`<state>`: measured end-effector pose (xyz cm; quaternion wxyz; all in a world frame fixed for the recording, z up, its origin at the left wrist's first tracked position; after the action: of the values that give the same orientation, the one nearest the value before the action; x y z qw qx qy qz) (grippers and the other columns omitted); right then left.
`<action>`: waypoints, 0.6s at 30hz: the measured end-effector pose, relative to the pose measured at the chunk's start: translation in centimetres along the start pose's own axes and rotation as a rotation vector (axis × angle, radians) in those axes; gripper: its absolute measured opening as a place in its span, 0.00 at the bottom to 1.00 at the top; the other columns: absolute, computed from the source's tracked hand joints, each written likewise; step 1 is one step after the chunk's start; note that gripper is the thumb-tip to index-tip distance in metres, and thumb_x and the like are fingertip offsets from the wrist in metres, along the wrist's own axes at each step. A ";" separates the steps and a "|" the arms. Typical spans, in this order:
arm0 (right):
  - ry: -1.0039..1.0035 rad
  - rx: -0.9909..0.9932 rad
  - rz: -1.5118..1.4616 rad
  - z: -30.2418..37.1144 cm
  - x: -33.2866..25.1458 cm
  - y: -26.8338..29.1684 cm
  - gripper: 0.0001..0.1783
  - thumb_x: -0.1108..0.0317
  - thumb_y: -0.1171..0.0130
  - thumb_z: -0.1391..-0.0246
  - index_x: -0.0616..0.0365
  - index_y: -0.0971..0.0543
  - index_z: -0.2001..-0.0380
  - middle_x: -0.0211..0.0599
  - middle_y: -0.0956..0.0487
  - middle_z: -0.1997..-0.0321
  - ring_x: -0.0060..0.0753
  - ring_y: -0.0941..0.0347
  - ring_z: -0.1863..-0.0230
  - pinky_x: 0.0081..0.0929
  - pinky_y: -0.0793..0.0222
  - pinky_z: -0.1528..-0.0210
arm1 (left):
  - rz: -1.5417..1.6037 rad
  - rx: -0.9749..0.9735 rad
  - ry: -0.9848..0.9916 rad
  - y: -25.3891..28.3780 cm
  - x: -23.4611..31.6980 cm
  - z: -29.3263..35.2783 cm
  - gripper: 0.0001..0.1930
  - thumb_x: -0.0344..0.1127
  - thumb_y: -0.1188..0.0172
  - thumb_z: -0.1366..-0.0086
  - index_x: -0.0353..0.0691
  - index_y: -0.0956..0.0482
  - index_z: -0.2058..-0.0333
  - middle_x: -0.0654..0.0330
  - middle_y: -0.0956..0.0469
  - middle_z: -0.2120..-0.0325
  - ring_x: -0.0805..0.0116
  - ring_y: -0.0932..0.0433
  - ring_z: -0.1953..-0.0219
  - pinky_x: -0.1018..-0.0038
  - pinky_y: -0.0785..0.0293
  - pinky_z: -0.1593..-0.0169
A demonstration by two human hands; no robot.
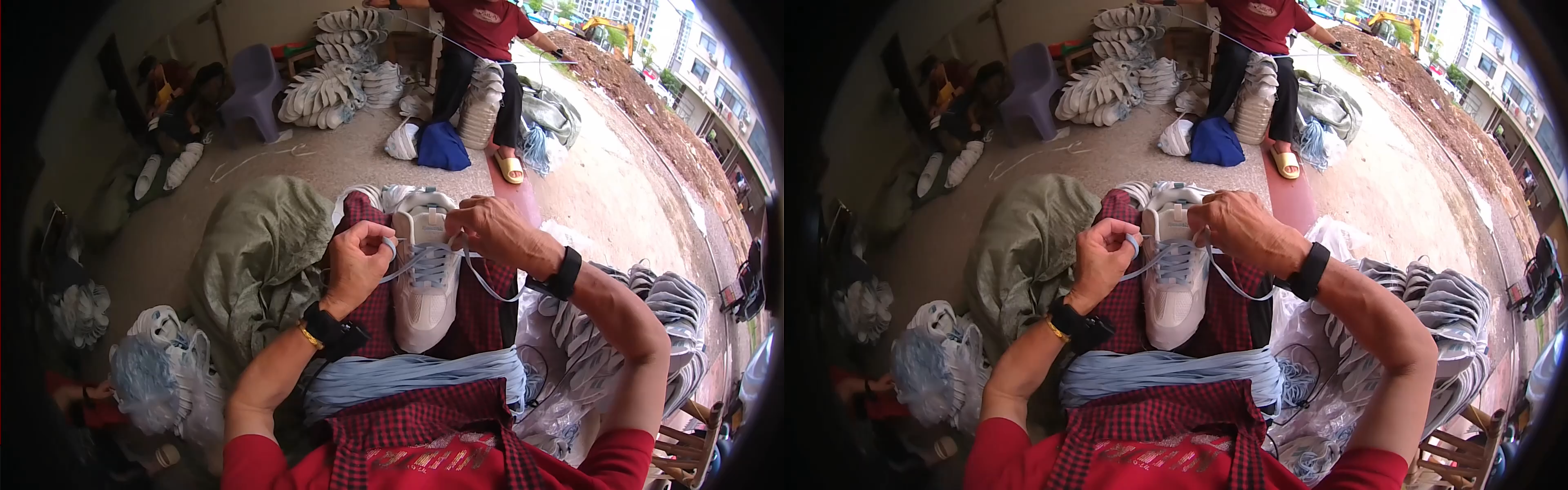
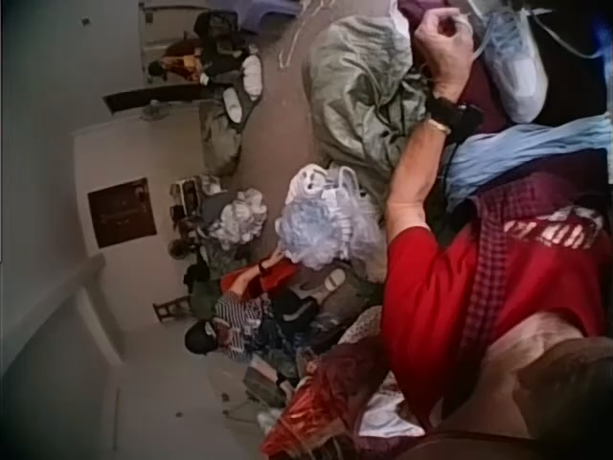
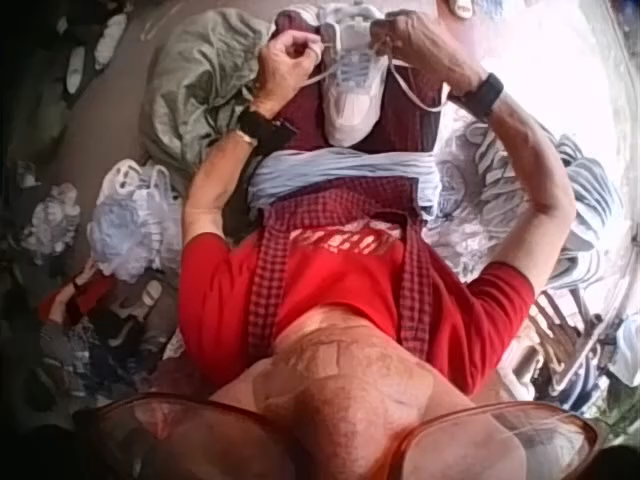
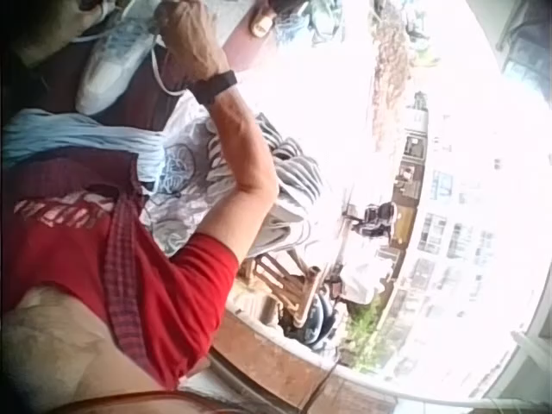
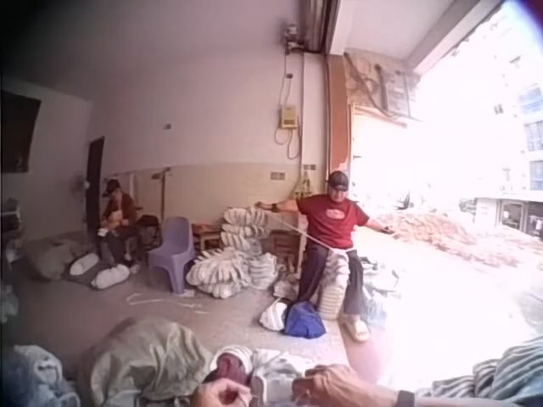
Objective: Insert and thread laces through the eyelets of a sneaker.
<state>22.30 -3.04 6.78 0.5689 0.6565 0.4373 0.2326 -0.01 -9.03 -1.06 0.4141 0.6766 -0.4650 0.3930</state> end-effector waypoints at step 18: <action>-0.029 0.004 -0.426 -4.8 -1.5 -3.0 0.08 0.78 0.38 0.55 0.62 0.22 0.68 0.40 0.17 0.73 0.34 0.18 0.70 0.32 0.24 0.66 | -0.069 -0.172 0.053 0.1 0.1 -2.3 0.05 0.26 0.30 0.41 0.33 0.18 0.69 0.64 0.17 0.75 0.82 0.21 0.74 0.81 0.24 0.70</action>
<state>16.77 -1.78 5.34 0.6102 0.5535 0.5585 0.0969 -0.45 -6.95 -0.13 0.4962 0.6434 -0.4623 0.3550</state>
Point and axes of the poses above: each hand's wrist, its own z-axis away from the middle knuckle, its own y-axis out of the back of the hand, x = y × z, the point moved 3 cm from there along -z, towards the middle knuckle
